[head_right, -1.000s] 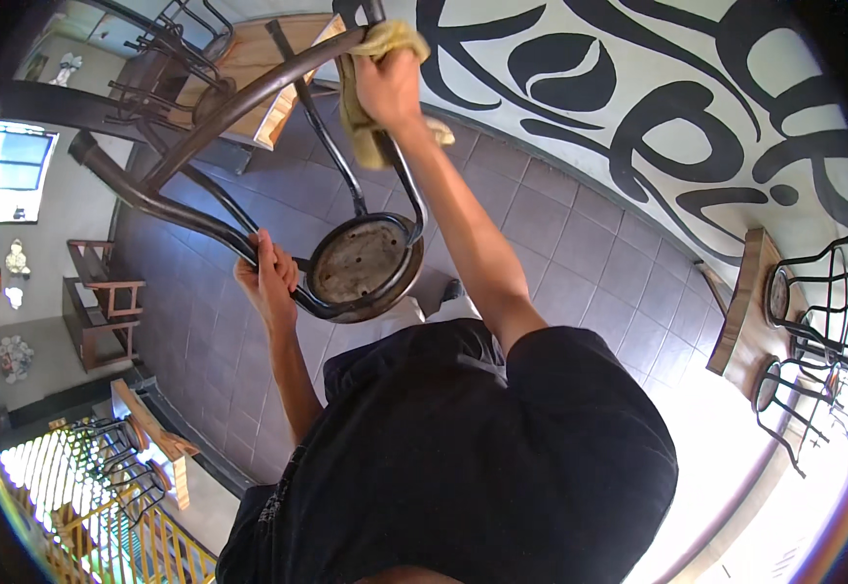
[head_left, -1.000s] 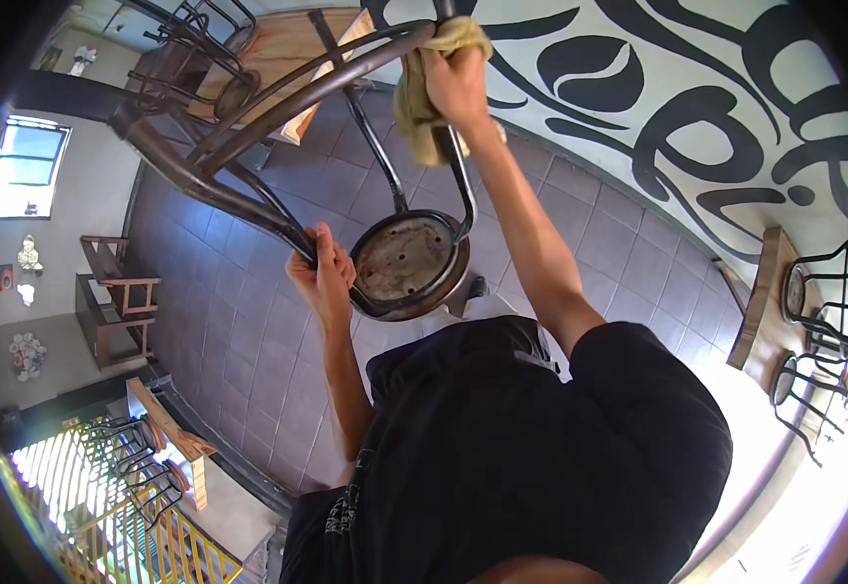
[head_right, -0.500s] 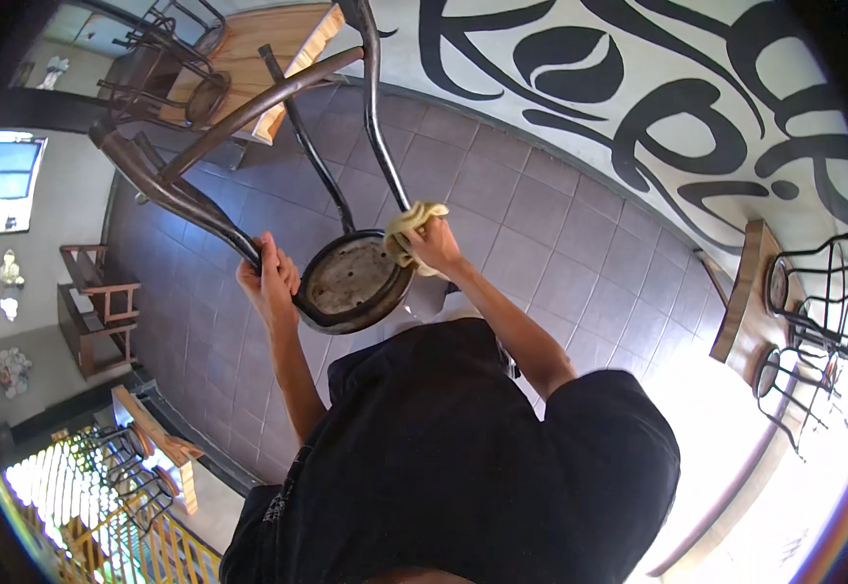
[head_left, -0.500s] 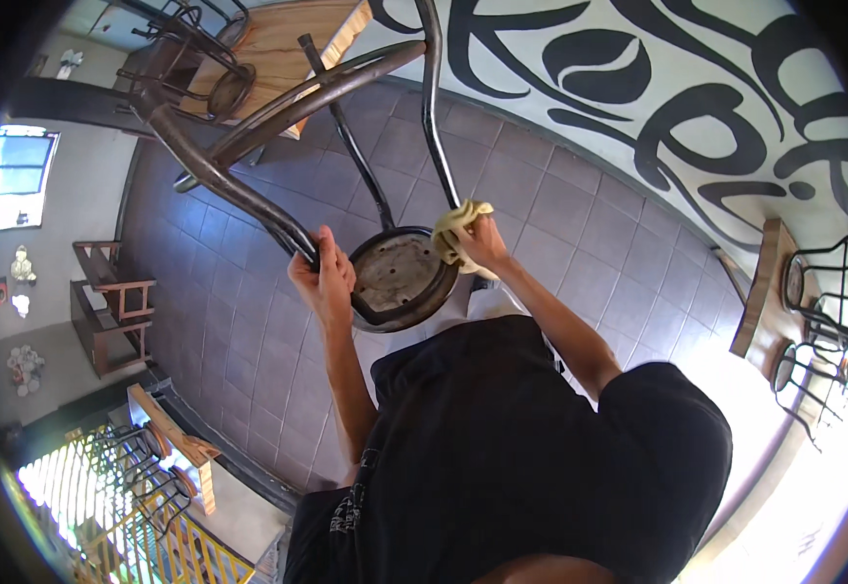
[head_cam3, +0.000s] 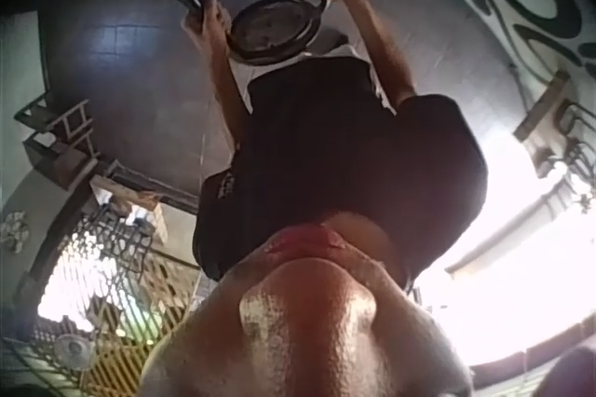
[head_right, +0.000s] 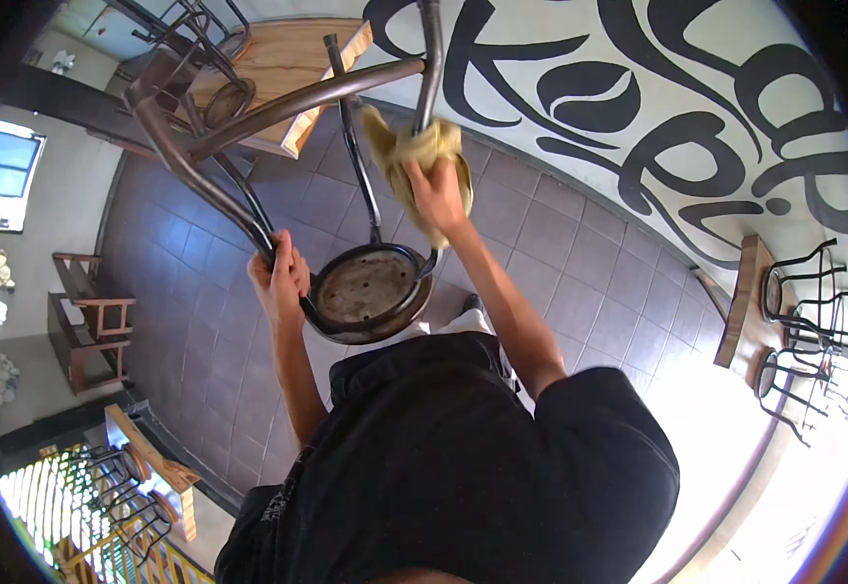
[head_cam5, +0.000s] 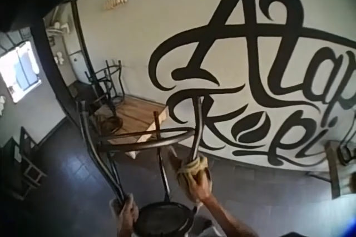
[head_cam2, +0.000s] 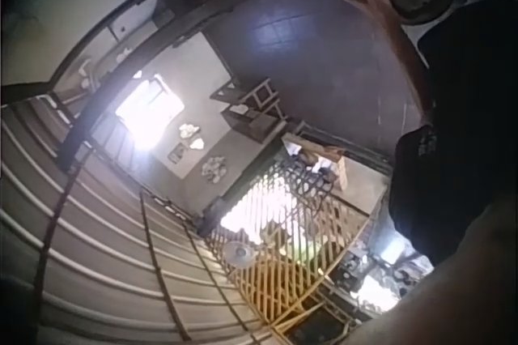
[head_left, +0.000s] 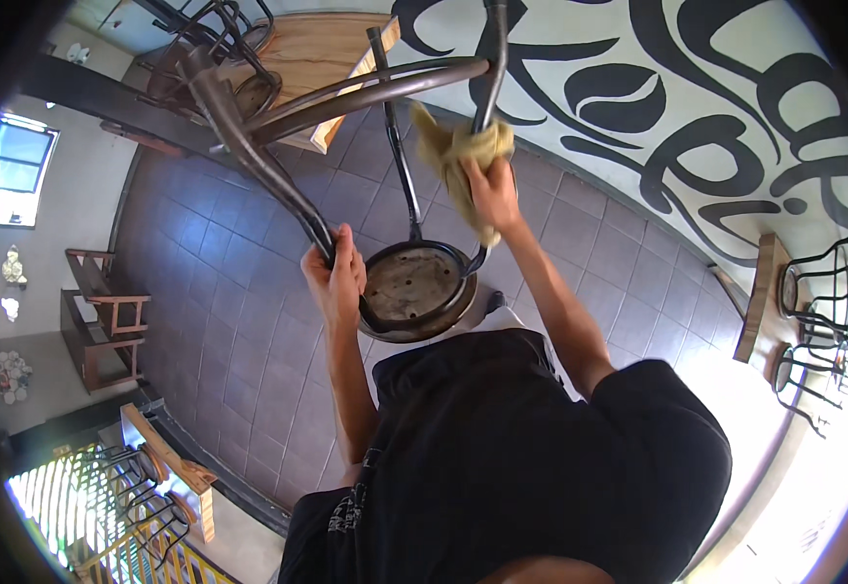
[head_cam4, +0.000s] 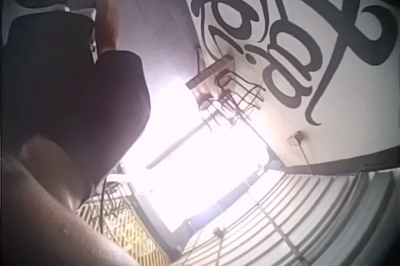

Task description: The recorder is cleaning metal bar stools with a cloth in a restaurant area.

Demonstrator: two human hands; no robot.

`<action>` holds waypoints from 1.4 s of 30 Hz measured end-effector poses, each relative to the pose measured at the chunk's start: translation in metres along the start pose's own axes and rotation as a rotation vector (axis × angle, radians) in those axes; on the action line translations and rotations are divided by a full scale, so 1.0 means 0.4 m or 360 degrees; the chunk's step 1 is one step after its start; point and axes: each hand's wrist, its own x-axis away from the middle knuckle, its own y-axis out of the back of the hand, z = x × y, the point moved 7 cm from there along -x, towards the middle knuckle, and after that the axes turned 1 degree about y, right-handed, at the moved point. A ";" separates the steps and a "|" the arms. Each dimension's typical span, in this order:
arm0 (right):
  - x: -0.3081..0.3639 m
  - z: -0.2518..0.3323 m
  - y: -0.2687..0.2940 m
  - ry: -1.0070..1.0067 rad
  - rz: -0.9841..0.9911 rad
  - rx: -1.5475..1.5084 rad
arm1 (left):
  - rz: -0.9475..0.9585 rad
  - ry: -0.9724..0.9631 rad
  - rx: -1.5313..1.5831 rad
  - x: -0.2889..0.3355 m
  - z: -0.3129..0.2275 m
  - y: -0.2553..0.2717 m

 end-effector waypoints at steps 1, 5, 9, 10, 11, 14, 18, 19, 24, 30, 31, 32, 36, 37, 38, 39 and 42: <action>0.053 -0.083 -0.008 -0.0086 0.0012 -0.0063 | -0.0008 -0.0001 -0.0050 0.002 0.011 0.001; 0.225 -0.485 -0.077 -0.0567 0.0184 -0.0209 | 0.0111 0.0019 -0.0137 -0.045 0.047 -0.030; 0.177 -0.311 -0.146 -0.0025 0.0243 0.0172 | 0.0044 -0.0090 -0.0470 -0.092 0.008 0.034; 0.132 -0.289 -0.145 0.0002 0.0117 0.0009 | 0.0077 -0.0051 -0.0411 -0.103 0.002 0.033; 0.097 -0.211 -0.162 -0.0037 -0.0056 -0.0099 | 0.0079 -0.0039 -0.0414 -0.109 -0.001 0.049; -0.065 -0.033 -0.160 -0.0003 -0.0333 -0.0181 | 0.0029 -0.0012 -0.0382 -0.124 -0.012 0.084; -0.136 0.160 -0.150 0.0033 -0.0363 -0.0459 | 0.0063 -0.0048 -0.0171 -0.139 -0.004 0.123; -0.139 0.138 -0.146 0.0024 -0.0289 -0.0593 | 0.0053 0.0028 -0.0078 -0.146 -0.007 0.134; 0.029 0.084 -0.150 0.0210 -0.0170 -0.0448 | 0.0052 0.0147 -0.0097 -0.150 -0.029 0.160; 0.090 0.068 -0.108 0.0716 -0.0254 0.0290 | 0.0202 0.0151 -0.0125 -0.144 -0.015 0.111; 0.094 0.080 -0.111 0.0738 -0.0308 0.0398 | 0.0178 0.0138 -0.0215 -0.141 -0.020 0.108; 0.090 0.067 -0.107 0.0698 -0.0468 0.0388 | 0.0152 0.0124 -0.0304 -0.138 -0.024 0.106; 0.019 -0.032 -0.128 0.0039 -0.0436 -0.0079 | 0.0216 0.0015 -0.0406 -0.135 -0.024 0.089; 0.008 -0.026 -0.134 -0.0034 -0.0464 -0.0189 | 0.0202 0.0009 -0.0369 -0.133 -0.032 0.085; 0.013 -0.021 -0.148 -0.0113 -0.0465 -0.0174 | 0.0188 0.0002 -0.0332 -0.132 -0.038 0.081; 0.025 -0.029 -0.155 -0.0134 -0.0423 -0.0047 | 0.0176 -0.0001 -0.0334 -0.132 -0.048 0.081; 0.118 -0.073 -0.182 -0.0290 -0.0337 -0.0016 | 0.0081 0.0063 -0.0286 -0.151 -0.059 0.110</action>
